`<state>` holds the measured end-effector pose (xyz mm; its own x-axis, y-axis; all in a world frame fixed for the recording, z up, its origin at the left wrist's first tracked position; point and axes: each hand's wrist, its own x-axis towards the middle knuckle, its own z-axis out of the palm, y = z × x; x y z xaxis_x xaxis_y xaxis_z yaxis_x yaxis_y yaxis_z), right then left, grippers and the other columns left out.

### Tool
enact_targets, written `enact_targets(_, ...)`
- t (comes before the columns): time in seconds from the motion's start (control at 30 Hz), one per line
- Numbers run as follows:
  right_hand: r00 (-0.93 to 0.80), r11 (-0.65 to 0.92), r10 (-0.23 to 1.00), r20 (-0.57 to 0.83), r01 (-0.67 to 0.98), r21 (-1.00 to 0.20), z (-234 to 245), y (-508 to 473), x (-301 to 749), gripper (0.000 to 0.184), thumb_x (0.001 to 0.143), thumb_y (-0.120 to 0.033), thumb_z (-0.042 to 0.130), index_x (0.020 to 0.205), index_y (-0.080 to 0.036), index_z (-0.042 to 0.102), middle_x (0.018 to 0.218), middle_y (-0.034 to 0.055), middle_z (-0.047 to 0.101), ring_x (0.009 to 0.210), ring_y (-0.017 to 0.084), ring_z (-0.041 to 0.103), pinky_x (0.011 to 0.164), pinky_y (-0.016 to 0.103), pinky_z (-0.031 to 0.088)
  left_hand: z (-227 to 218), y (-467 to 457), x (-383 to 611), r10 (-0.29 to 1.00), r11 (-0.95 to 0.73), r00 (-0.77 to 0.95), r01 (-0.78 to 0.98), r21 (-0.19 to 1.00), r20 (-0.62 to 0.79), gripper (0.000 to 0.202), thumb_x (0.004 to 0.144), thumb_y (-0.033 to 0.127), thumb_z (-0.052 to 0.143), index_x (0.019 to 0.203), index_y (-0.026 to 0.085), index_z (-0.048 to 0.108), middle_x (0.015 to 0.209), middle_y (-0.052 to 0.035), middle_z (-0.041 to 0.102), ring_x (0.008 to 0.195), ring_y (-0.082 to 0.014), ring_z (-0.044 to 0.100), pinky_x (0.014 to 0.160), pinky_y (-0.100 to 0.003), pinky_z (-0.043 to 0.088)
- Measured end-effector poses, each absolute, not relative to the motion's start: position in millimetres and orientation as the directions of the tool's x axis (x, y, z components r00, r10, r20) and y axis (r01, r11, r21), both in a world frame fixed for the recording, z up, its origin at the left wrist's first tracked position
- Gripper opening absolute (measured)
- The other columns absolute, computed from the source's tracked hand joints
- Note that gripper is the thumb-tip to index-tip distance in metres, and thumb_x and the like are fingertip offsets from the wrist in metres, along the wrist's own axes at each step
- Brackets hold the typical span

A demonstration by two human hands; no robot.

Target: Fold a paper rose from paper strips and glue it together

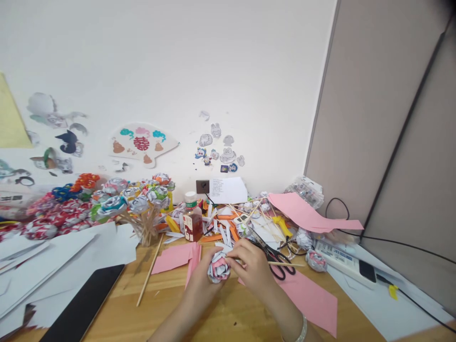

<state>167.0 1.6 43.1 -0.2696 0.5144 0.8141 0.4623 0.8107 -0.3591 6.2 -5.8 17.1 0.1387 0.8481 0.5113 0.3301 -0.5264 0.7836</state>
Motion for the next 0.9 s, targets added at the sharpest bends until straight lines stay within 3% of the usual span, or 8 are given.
enact_targets(0.2,-0.291,0.801,0.496,0.818,0.518,-0.301,43.8,0.6,167.4,0.030,0.097,-0.033,0.043,0.079,-0.019,0.064,0.070,0.0021,0.060,0.062,0.014,0.055,0.057,0.025,0.040,21.8,-8.5,7.4,0.833,-0.552,0.153,0.297,0.779,0.532,0.037,0.070,0.011,0.061,0.106,0.019,0.058,0.102,-0.0082,0.067,0.092,-0.0232,0.064,0.080,-0.034,0.051)
enact_targets(0.43,-0.431,0.814,0.393,0.812,0.575,-0.089,43.2,1.2,171.4,0.039,0.101,-0.031,0.031,0.084,-0.019,0.065,0.071,0.0033,0.061,0.063,0.014,0.056,0.059,0.025,0.039,19.5,-6.8,6.4,0.835,-0.545,0.119,0.312,0.779,0.537,0.041,0.066,0.012,0.063,0.106,0.020,0.059,0.099,-0.0083,0.069,0.090,-0.0239,0.066,0.078,-0.035,0.053)
enact_targets(0.9,-0.466,0.786,0.435,0.770,0.614,-0.072,42.1,4.6,171.0,0.037,0.101,-0.031,0.028,0.083,-0.019,0.059,0.072,0.0029,0.067,0.063,0.015,0.060,0.057,0.026,0.037,13.2,-4.6,3.1,0.836,-0.537,0.141,0.407,0.739,0.530,0.046,0.064,0.010,0.061,0.110,0.019,0.060,0.104,-0.0102,0.070,0.094,-0.0261,0.066,0.081,-0.038,0.052)
